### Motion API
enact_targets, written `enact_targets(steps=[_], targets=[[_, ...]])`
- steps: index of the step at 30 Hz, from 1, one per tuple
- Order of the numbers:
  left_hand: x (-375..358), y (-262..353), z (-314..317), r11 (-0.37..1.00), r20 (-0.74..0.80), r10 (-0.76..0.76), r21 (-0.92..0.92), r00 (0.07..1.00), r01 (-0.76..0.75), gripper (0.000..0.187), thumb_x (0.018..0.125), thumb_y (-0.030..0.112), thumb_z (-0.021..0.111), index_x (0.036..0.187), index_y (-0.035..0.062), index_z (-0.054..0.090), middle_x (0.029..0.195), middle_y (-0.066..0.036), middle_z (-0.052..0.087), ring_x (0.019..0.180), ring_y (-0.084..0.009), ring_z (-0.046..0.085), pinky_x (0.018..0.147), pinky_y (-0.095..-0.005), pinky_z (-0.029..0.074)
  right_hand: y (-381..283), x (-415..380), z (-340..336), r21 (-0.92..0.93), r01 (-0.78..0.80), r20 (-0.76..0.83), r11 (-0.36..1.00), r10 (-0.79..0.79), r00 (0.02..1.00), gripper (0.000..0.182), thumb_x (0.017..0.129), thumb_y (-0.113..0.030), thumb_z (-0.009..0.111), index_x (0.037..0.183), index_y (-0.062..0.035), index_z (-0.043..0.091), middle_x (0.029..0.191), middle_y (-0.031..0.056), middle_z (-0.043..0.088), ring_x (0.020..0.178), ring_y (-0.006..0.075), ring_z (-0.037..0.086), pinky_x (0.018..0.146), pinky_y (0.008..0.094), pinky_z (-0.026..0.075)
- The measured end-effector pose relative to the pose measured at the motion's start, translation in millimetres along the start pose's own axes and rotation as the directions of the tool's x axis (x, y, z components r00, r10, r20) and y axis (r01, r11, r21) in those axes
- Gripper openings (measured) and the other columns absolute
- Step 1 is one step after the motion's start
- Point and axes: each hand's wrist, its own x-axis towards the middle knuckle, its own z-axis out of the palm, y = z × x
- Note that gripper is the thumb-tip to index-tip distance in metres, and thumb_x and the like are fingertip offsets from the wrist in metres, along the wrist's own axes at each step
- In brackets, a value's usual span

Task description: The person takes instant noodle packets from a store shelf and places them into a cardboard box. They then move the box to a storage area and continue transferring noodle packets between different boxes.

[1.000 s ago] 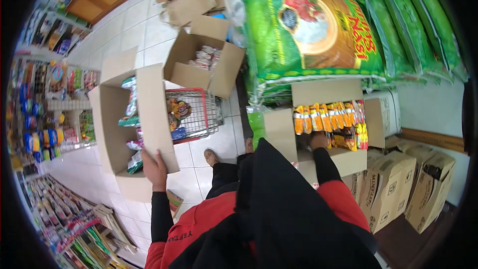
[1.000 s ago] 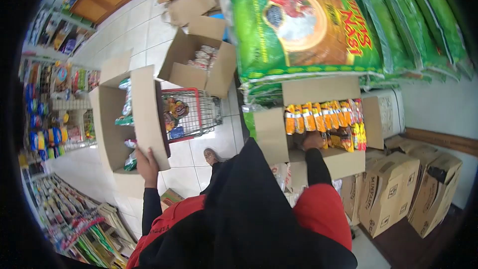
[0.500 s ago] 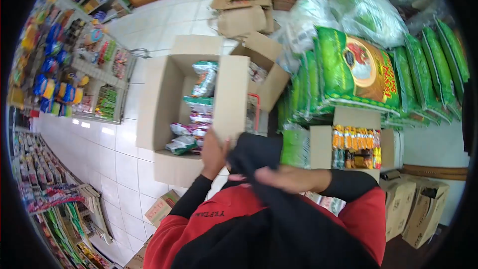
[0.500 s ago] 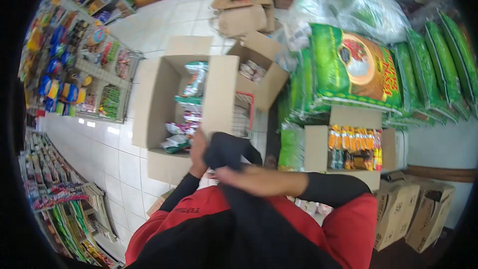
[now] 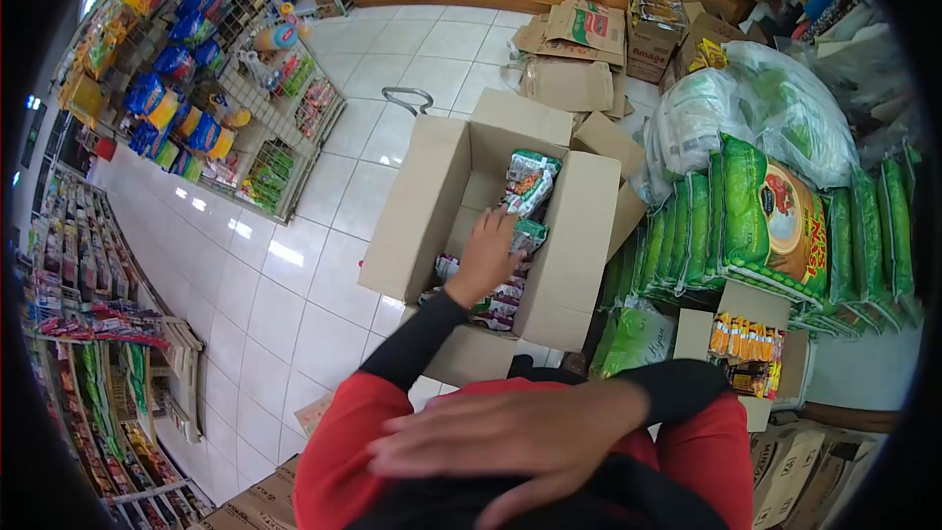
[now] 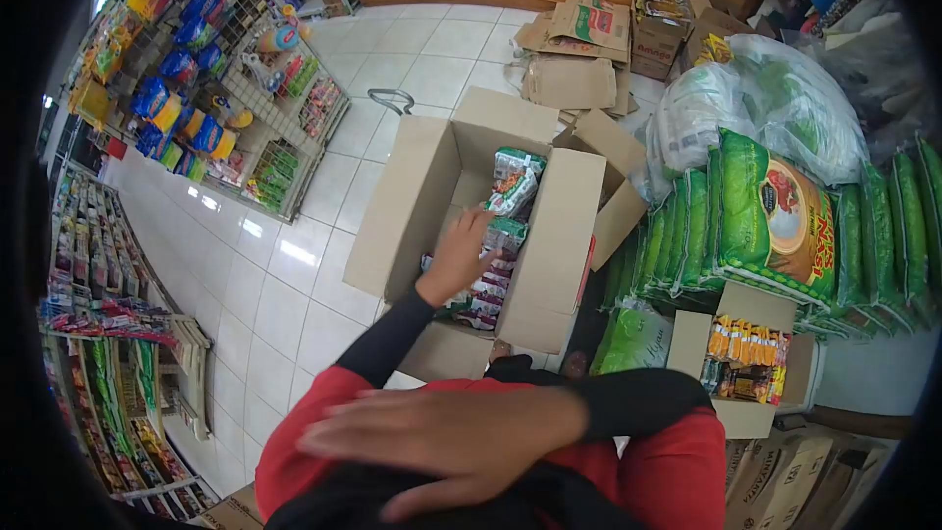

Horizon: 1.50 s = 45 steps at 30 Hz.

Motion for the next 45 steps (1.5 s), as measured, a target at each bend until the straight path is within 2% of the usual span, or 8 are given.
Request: enact_targets(steps=[6, 12, 17, 21, 29, 35, 37, 45], targets=[[45, -49, 30, 0.973, 0.313, 0.048, 0.202, 0.949, -0.116, 0.051, 0.061, 0.01, 0.075, 0.109, 0.0073, 0.058, 0.112, -0.009, 0.056, 0.107, -0.0309, 0.051, 0.085, -0.0394, 0.046, -38, -103, 6, 0.25, -0.15, 0.338, 0.957, 0.06, 0.939, 0.088, 0.082, -0.051, 0.059, 0.142, 0.002, 0.022, 0.147, 0.026, 0.016, 0.138, 0.0413, 0.011, 0.109, 0.0521, 0.011], [57, -6, -43, 0.958, 0.067, 0.17, -0.246, 0.983, -0.149, 0.028, 0.053, 0.005, 0.075, 0.079, 0.002, 0.065, 0.079, -0.014, 0.059, 0.077, -0.0327, 0.059, 0.067, -0.0381, 0.047, -52, -197, 17, 0.183, -0.676, -0.536, 0.713, 0.649, 0.539, 0.086, 0.069, -0.039, 0.076, 0.137, -0.0034, 0.037, 0.136, 0.0192, 0.043, 0.127, 0.0339, 0.039, 0.105, 0.0421, 0.029], [61, 147, -87, 0.842, 0.298, 0.406, -0.49, 0.864, -0.226, 0.042, 0.059, 0.005, 0.076, 0.096, 0.0018, 0.057, 0.083, -0.012, 0.06, 0.08, -0.0292, 0.061, 0.069, -0.0334, 0.048, -43, -187, 9, -0.422, -0.873, -0.88, 0.245, 0.12, 0.459, 0.101, 0.063, -0.024, 0.08, 0.141, 0.0, 0.022, 0.131, 0.0209, 0.046, 0.123, 0.0386, 0.042, 0.102, 0.0426, 0.034], [46, 236, -42, 0.714, 0.345, 0.584, -0.649, 0.735, -0.263, 0.049, 0.063, 0.005, 0.077, 0.103, 0.0021, 0.049, 0.095, -0.016, 0.061, 0.086, -0.0329, 0.062, 0.077, -0.0352, 0.049, -59, -211, 25, -0.184, -0.978, -0.963, 0.102, 0.18, 0.2, 0.098, 0.061, -0.007, 0.074, 0.142, 0.0009, 0.019, 0.088, 0.0142, 0.062, 0.08, 0.0315, 0.06, 0.069, 0.0382, 0.047], [44, 149, 48, 0.994, 0.031, 0.038, -0.108, 0.999, -0.034, 0.069, 0.064, 0.018, 0.081, 0.121, -0.0011, 0.046, 0.117, -0.017, 0.053, 0.111, -0.0319, 0.051, 0.095, -0.0373, 0.039, -125, -458, 88, 0.192, -0.976, -0.933, -0.104, -0.328, -0.148, 0.046, 0.065, 0.007, 0.068, 0.109, -0.0053, 0.06, 0.095, 0.0152, 0.064, 0.086, 0.0278, 0.064, 0.074, 0.0345, 0.05], [31, -11, 73, 0.913, -0.242, -0.248, 0.265, 0.938, 0.309, 0.067, 0.07, 0.013, 0.075, 0.126, -0.002, 0.041, 0.12, -0.023, 0.049, 0.116, -0.0385, 0.044, 0.098, -0.0434, 0.035, -62, -596, 104, -0.054, -0.993, -0.991, -0.107, 0.13, 0.04, 0.029, 0.07, 0.004, 0.054, 0.098, -0.0031, 0.063, 0.09, 0.0157, 0.064, 0.087, 0.0344, 0.061, 0.074, 0.0403, 0.049], [34, -40, 74, 0.863, -0.204, -0.245, 0.399, 0.948, 0.309, 0.073, 0.071, 0.015, 0.075, 0.131, -0.0011, 0.036, 0.123, -0.024, 0.046, 0.118, -0.0395, 0.042, 0.101, -0.0449, 0.033, -29, -611, 101, 0.251, -0.91, -0.888, -0.33, 0.296, -0.353, 0.023, 0.072, 0.003, 0.051, 0.09, -0.0013, 0.065, 0.087, 0.0189, 0.064, 0.086, 0.0347, 0.062, 0.073, 0.0417, 0.05], [45, -104, 107, 0.915, 0.071, -0.401, 0.091, 0.913, 0.394, 0.06, 0.077, 0.02, 0.069, 0.128, 0.0028, 0.04, 0.115, -0.022, 0.056, 0.105, -0.0335, 0.057, 0.087, -0.0397, 0.046, 58, -686, 105, 0.11, -0.798, -0.695, -0.593, 0.528, -0.488, 0.02, 0.079, -0.014, 0.051, 0.086, -0.0009, 0.065, 0.081, 0.0202, 0.065, 0.076, 0.0341, 0.065, 0.071, 0.0437, 0.052]])
